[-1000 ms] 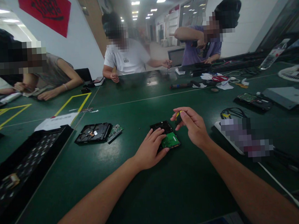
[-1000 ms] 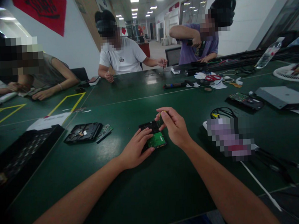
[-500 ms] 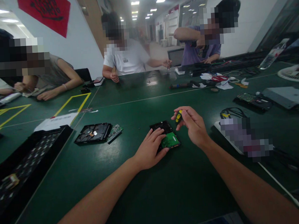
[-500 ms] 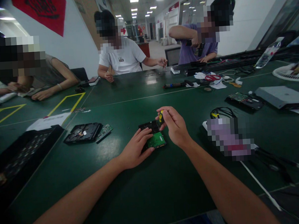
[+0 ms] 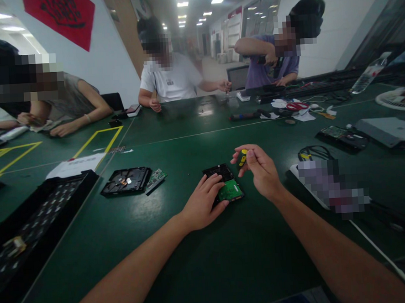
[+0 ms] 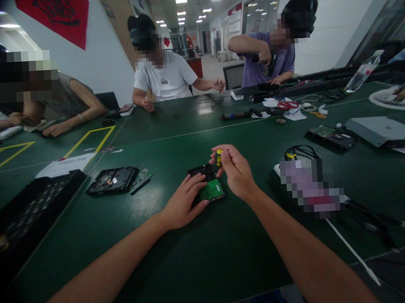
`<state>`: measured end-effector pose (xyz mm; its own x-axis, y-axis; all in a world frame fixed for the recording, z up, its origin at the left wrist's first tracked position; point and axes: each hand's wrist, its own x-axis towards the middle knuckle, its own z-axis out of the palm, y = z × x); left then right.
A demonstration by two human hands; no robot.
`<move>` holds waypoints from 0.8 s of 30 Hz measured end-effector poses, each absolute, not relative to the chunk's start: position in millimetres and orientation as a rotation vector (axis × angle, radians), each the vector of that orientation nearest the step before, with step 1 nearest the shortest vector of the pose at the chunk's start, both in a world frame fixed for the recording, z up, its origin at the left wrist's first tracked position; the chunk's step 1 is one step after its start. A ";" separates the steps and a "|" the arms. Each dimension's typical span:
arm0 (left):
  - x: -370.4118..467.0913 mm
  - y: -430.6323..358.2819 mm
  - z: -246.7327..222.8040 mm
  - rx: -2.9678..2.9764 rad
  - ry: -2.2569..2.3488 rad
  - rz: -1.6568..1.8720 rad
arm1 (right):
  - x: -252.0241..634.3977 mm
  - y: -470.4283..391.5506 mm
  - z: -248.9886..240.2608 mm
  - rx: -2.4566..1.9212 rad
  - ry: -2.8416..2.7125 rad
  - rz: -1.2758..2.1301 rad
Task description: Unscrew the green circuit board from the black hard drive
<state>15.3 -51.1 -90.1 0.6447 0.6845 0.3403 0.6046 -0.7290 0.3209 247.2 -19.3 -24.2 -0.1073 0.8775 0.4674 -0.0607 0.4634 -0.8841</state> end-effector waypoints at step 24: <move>15.8 -52.2 -86.7 2.666 1.080 0.644 | 248.8 -19.3 -25.4 -0.787 -1.468 0.928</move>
